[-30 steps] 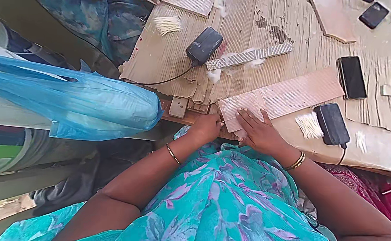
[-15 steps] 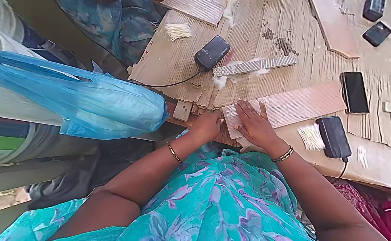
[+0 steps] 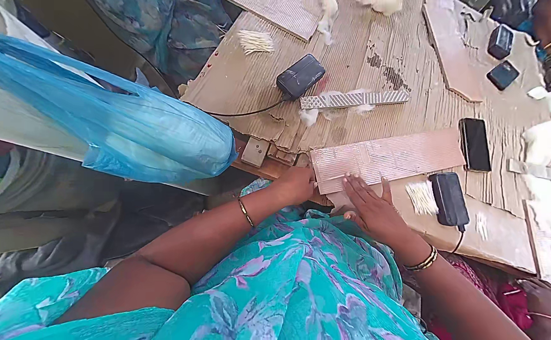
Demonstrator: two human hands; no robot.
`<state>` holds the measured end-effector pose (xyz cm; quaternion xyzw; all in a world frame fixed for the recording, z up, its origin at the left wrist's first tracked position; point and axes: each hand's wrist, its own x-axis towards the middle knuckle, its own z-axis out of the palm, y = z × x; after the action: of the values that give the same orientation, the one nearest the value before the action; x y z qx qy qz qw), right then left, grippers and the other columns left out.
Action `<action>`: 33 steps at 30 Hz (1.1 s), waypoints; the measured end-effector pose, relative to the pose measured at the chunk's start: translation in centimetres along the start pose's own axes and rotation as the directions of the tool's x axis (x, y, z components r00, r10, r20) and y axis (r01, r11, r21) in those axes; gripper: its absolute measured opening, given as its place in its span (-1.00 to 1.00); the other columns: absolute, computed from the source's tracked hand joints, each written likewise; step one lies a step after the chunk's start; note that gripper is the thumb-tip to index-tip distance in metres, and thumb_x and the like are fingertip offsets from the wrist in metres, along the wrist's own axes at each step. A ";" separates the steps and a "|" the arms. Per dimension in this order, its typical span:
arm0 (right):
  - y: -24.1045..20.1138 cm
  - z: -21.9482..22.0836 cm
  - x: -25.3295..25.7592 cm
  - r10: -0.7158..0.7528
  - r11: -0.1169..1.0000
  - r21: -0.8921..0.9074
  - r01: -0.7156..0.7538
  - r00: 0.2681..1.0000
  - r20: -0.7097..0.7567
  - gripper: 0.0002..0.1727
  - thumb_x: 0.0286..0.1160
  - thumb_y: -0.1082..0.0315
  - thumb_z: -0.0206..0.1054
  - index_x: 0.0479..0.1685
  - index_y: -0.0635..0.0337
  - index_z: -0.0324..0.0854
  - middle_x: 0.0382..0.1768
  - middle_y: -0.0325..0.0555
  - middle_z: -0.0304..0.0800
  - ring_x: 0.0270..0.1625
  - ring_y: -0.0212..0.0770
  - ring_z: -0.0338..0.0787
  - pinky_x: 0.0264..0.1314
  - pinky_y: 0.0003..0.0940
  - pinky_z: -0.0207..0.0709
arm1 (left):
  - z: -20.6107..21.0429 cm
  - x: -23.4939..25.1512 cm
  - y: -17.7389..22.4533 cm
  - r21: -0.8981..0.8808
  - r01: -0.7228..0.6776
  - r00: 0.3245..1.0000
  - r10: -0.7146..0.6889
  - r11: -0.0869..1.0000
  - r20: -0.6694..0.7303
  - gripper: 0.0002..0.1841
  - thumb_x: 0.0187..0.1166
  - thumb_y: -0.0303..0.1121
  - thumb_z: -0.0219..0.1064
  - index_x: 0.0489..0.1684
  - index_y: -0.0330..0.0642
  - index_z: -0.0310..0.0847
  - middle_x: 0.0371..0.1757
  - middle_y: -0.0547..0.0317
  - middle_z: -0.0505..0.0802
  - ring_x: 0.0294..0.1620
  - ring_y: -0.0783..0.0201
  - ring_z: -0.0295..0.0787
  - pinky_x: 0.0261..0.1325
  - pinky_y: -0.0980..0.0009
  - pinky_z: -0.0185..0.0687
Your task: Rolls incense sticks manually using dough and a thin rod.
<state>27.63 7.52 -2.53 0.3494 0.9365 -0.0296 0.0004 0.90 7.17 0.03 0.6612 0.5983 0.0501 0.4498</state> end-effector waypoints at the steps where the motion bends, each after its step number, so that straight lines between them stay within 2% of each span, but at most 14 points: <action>1: 0.2 0.0 0.7 0.059 0.998 -0.011 -0.060 0.997 -0.046 -0.04 0.74 -0.37 -0.37 0.84 0.22 0.15 0.84 0.03 0.18 0.88 0.06 0.15 0.67 0.69 -0.34 | -0.1 0.1 -0.2 -0.014 -0.005 0.999 0.005 1.000 -0.038 -0.69 0.85 -0.33 0.09 0.18 -0.37 0.68 0.08 -0.24 0.82 0.19 -0.13 0.77 0.32 -0.12 0.58; 3: 0.5 -0.1 3.0 0.141 0.990 -0.011 -0.144 0.982 -0.125 -0.05 0.74 -0.35 -0.33 0.86 0.25 0.08 0.85 0.07 0.13 0.89 0.10 0.09 0.67 0.68 -0.37 | -0.6 0.3 -0.4 -0.001 0.001 0.997 -0.001 1.000 -0.083 -0.68 0.87 -0.32 0.06 0.19 -0.36 0.67 0.14 -0.21 0.80 0.26 -0.10 0.74 0.40 -0.09 0.54; 5: 0.4 0.2 5.6 0.139 0.990 0.011 -0.139 0.980 -0.145 -0.07 0.75 -0.32 -0.26 0.87 0.25 0.05 0.86 0.08 0.10 0.90 0.10 0.04 0.71 0.64 -0.40 | -0.9 0.6 -0.6 0.026 0.011 0.992 -0.008 1.000 -0.125 -0.69 0.86 -0.33 0.06 0.19 -0.36 0.66 0.16 -0.23 0.79 0.30 -0.13 0.72 0.41 -0.11 0.54; 10: -0.2 1.8 8.6 0.053 0.999 -0.003 -0.053 0.997 -0.056 -0.07 0.73 -0.33 -0.20 0.89 0.20 0.02 0.88 0.01 0.05 0.92 0.04 0.01 0.75 0.57 -0.47 | -0.2 1.0 -1.2 0.059 -0.004 0.981 0.016 0.998 -0.193 -0.70 0.85 -0.33 0.10 0.18 -0.35 0.69 0.17 -0.23 0.80 0.30 -0.15 0.74 0.40 -0.13 0.56; 14: -1.1 1.5 5.5 0.037 0.999 -0.003 -0.036 0.998 0.050 0.05 0.65 -0.48 -0.37 0.91 0.18 -0.02 0.90 -0.01 -0.02 0.94 -0.01 -0.06 0.76 0.56 -0.50 | -0.2 0.9 -1.1 0.092 -0.015 0.995 0.024 0.996 -0.097 -0.70 0.84 -0.31 0.11 0.19 -0.34 0.67 0.16 -0.22 0.80 0.30 -0.15 0.73 0.41 -0.14 0.55; 16: -1.9 1.2 3.3 0.027 1.000 0.010 -0.029 0.994 0.103 0.03 0.67 -0.47 -0.43 0.92 0.16 -0.05 0.91 -0.04 -0.05 0.94 -0.04 -0.07 0.77 0.55 -0.52 | -0.1 0.7 -0.7 0.099 -0.029 0.999 0.033 0.995 -0.043 -0.70 0.83 -0.32 0.13 0.20 -0.33 0.68 0.13 -0.21 0.81 0.27 -0.14 0.74 0.40 -0.14 0.56; 21: -2.9 0.7 0.0 0.032 0.998 0.046 -0.040 0.987 0.159 -0.05 0.72 -0.41 -0.36 0.90 0.08 0.05 0.90 -0.10 0.00 0.93 -0.06 -0.03 0.77 0.55 -0.50 | 0.6 0.0 -0.3 0.161 -0.053 0.999 0.052 0.986 0.007 -0.69 0.84 -0.29 0.13 0.18 -0.33 0.68 0.12 -0.23 0.81 0.26 -0.17 0.74 0.36 -0.18 0.57; 22: -3.0 0.4 -0.4 0.038 0.996 0.071 -0.049 0.989 0.144 -0.09 0.73 -0.40 -0.31 0.86 0.05 0.16 0.87 -0.13 0.11 0.91 -0.05 0.03 0.76 0.58 -0.51 | 0.7 -0.2 -0.2 0.173 -0.062 0.998 0.062 0.983 0.004 -0.69 0.83 -0.30 0.13 0.19 -0.34 0.68 0.13 -0.24 0.81 0.28 -0.18 0.74 0.37 -0.18 0.56; 23: -3.1 0.2 -0.7 0.042 0.992 0.112 -0.051 0.996 0.075 -0.17 0.75 -0.35 -0.20 0.75 0.03 0.37 0.77 -0.15 0.35 0.86 -0.03 0.19 0.73 0.63 -0.48 | 0.8 -0.5 -0.1 0.182 -0.073 0.997 0.074 0.981 0.001 -0.69 0.83 -0.31 0.12 0.22 -0.34 0.67 0.16 -0.24 0.81 0.30 -0.18 0.73 0.40 -0.18 0.55; 25: -3.6 0.5 -1.5 0.069 0.980 0.194 -0.031 0.978 -0.195 -0.46 0.73 -0.12 0.12 0.28 0.04 0.80 0.32 -0.18 0.85 0.59 0.05 0.62 0.62 0.75 -0.30 | 1.0 -1.2 0.1 0.185 -0.095 0.995 0.099 0.978 -0.014 -0.69 0.84 -0.32 0.12 0.25 -0.33 0.68 0.17 -0.24 0.81 0.31 -0.18 0.74 0.41 -0.17 0.54; 27: -4.1 0.3 -2.0 0.145 0.970 0.238 -0.052 0.910 -0.390 -0.68 0.64 0.11 0.28 -0.05 0.06 0.91 0.02 -0.19 0.96 0.34 0.04 0.81 0.56 0.72 -0.16 | 1.2 -2.0 0.5 0.171 -0.131 0.989 0.140 0.977 -0.039 -0.70 0.83 -0.34 0.12 0.22 -0.32 0.69 0.15 -0.23 0.82 0.29 -0.17 0.75 0.40 -0.18 0.55; 28: -4.3 0.1 -2.2 0.185 0.966 0.246 -0.078 0.872 -0.454 -0.73 0.59 0.19 0.31 -0.10 0.07 0.92 -0.03 -0.18 0.97 0.27 0.03 0.84 0.56 0.67 -0.09 | 1.3 -2.3 0.7 0.168 -0.152 0.985 0.163 0.974 -0.052 -0.71 0.83 -0.35 0.12 0.19 -0.32 0.71 0.14 -0.22 0.83 0.27 -0.16 0.76 0.39 -0.18 0.55; 30: -4.6 -0.3 -2.3 0.227 0.969 0.206 -0.138 0.823 -0.520 -0.74 0.57 0.23 0.33 0.00 0.09 0.89 0.07 -0.11 0.93 0.30 0.07 0.80 0.55 0.55 0.04 | 1.4 -3.1 1.4 0.172 -0.185 0.978 0.198 0.967 -0.061 -0.71 0.83 -0.35 0.11 0.17 -0.31 0.72 0.12 -0.20 0.83 0.25 -0.13 0.76 0.38 -0.15 0.55; 33: -4.5 -0.6 -2.5 0.206 0.979 0.111 -0.173 0.809 -0.550 -0.71 0.58 0.21 0.35 0.15 0.05 0.85 0.18 -0.10 0.89 0.39 0.12 0.73 0.53 0.48 0.13 | 1.8 -4.1 2.0 0.154 -0.215 0.973 0.225 0.964 -0.055 -0.71 0.84 -0.34 0.11 0.18 -0.29 0.72 0.08 -0.17 0.84 0.20 -0.09 0.78 0.35 -0.12 0.58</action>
<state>26.60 2.52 -1.62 0.4343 0.8548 0.0478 -0.2801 2.36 2.97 2.23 0.7527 0.5391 0.0791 0.3695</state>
